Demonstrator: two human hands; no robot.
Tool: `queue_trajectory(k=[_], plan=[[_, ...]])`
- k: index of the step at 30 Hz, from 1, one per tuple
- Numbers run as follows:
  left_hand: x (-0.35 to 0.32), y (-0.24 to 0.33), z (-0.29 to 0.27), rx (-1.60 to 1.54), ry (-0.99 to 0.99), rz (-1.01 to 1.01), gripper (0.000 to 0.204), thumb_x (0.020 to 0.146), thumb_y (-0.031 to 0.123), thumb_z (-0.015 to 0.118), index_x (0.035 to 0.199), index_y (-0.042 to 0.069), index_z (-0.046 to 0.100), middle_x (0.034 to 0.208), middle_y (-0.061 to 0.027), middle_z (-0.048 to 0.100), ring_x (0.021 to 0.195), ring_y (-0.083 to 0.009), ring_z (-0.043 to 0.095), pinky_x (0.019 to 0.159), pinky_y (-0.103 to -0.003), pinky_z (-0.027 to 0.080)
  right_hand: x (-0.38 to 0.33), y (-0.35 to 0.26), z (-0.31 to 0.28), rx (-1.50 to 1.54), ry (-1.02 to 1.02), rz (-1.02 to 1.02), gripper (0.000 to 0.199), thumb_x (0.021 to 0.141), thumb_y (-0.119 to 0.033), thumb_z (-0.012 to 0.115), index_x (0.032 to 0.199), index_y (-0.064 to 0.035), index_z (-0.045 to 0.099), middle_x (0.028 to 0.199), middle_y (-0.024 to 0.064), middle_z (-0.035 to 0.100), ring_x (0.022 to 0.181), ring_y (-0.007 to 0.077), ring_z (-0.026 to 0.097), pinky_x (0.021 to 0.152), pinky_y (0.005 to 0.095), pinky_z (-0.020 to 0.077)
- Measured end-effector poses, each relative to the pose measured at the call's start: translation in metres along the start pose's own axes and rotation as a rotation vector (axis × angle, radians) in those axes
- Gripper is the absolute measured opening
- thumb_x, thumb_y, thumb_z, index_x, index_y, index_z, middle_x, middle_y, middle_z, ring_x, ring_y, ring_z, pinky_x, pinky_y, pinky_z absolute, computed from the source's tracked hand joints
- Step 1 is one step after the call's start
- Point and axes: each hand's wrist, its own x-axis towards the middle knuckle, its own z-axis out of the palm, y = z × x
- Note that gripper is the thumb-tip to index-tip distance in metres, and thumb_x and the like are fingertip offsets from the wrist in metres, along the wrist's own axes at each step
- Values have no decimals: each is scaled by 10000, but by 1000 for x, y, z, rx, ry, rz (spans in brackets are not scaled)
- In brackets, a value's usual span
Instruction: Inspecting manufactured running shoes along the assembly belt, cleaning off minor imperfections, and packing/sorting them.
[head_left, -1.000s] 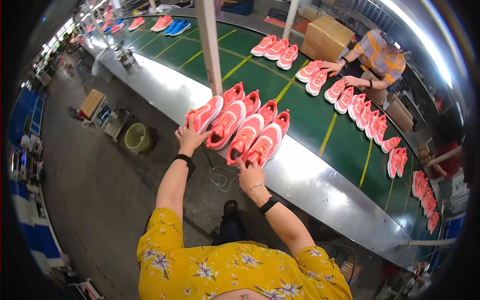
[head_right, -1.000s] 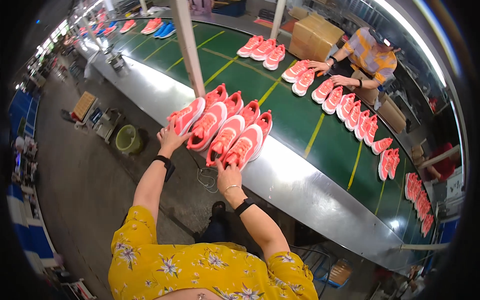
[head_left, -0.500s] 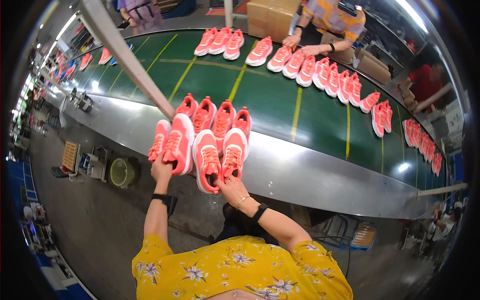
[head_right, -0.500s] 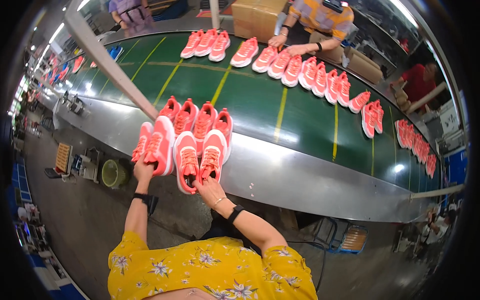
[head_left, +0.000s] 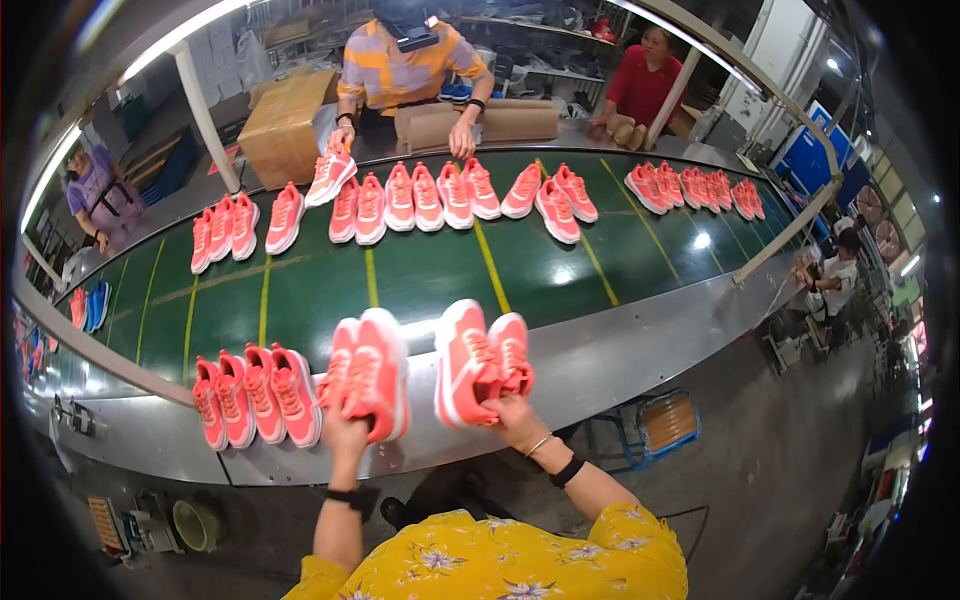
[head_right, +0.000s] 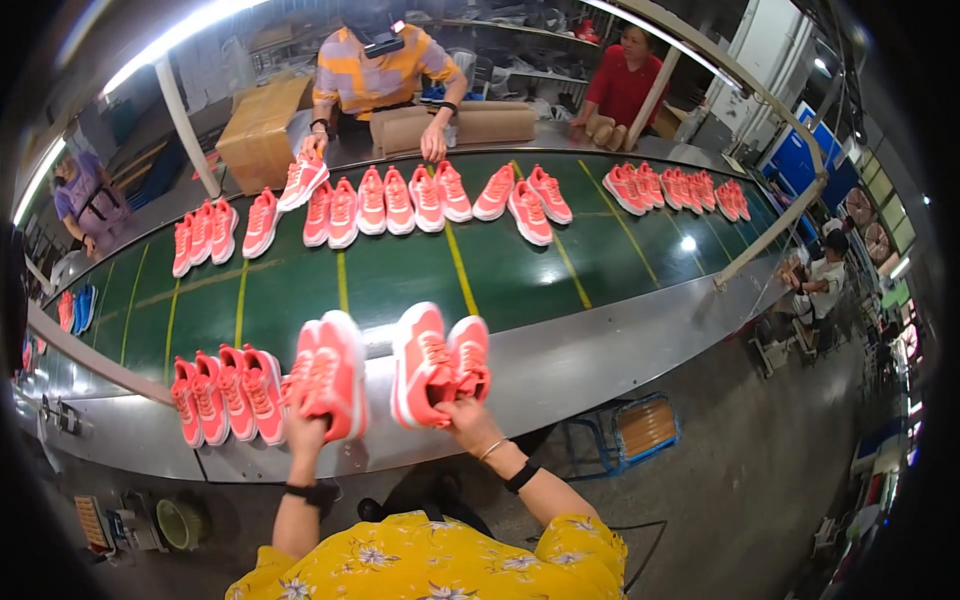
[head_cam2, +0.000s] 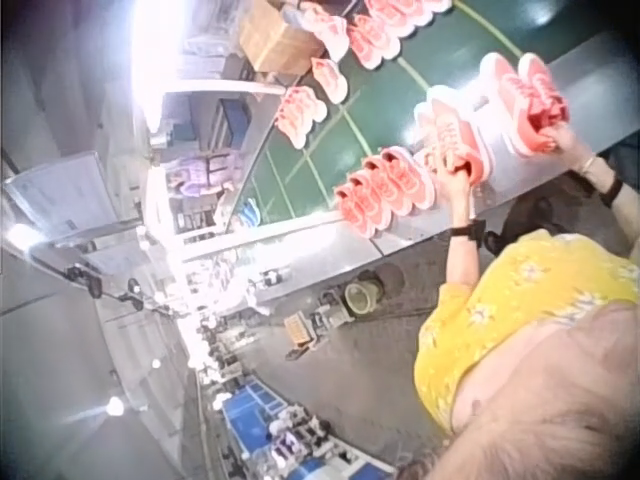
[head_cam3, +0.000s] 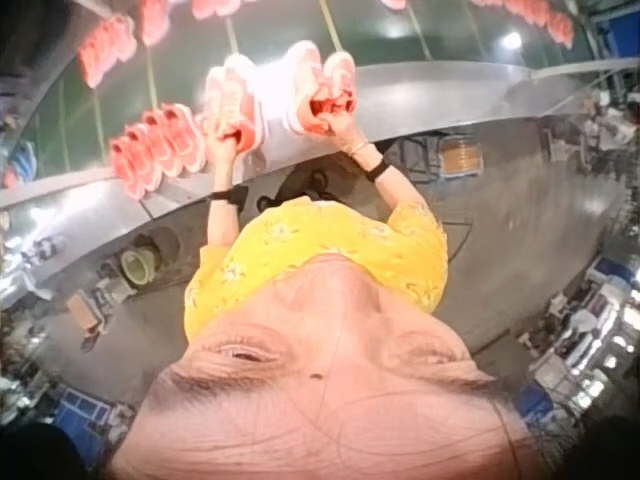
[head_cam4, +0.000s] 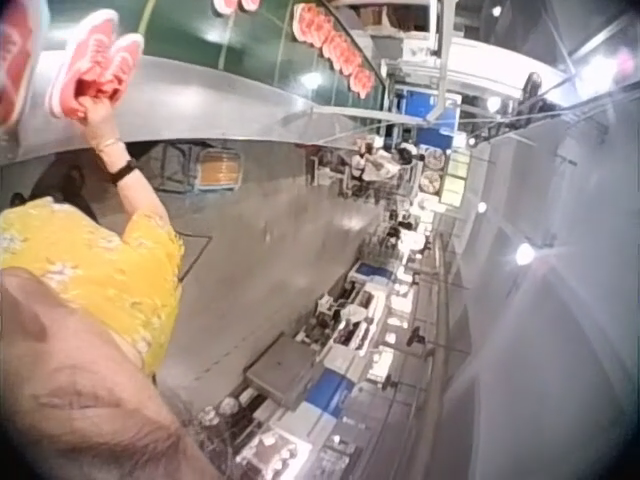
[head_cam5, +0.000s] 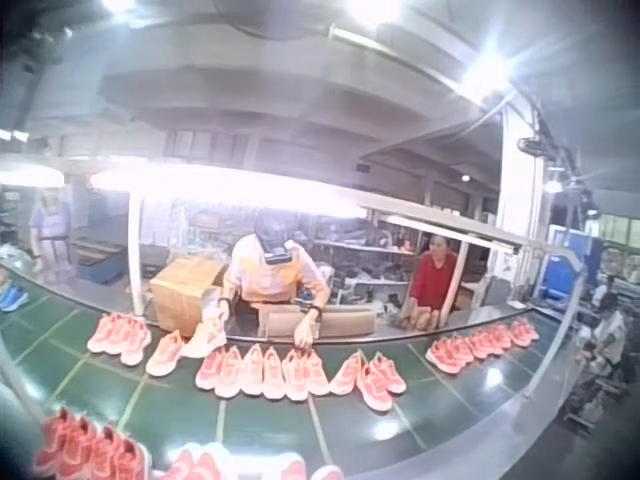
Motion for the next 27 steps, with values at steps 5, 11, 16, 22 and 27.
queue_trajectory(k=[5,11,16,22,27], plan=[[-5,30,155,403,-374,127,638,724,181,694,1341,148,535,917,-213,692,856,-401,673,767,-495,525,-41,102,-21,-302,-86,244,336,773,-126,739,1094,-164,643,953,149,646,952,361,612,833,450,516],[-13,71,176,323,-579,141,576,842,249,626,1349,65,425,947,-271,668,886,-456,651,799,-534,505,-29,138,-13,-335,-239,392,331,781,-136,713,1101,-183,646,895,153,657,899,366,638,818,466,514],[5,71,144,123,-747,228,424,883,249,630,1240,32,557,1028,-219,678,918,-416,657,811,-495,518,-40,150,-18,-341,-164,351,340,762,-94,711,1093,-149,655,897,178,664,878,380,627,792,486,495],[94,-39,59,37,47,120,317,845,127,622,1158,74,617,1006,-194,675,938,-384,633,812,-501,495,-22,81,-24,-564,-23,438,344,792,-49,682,1128,-113,650,959,158,636,993,353,587,881,442,475],[186,-121,-60,838,208,-224,522,854,430,664,1161,11,614,1007,-177,682,1046,-362,597,904,-482,446,8,8,12,-293,430,414,128,861,-10,634,978,-43,676,941,132,638,942,324,609,872,411,475]])
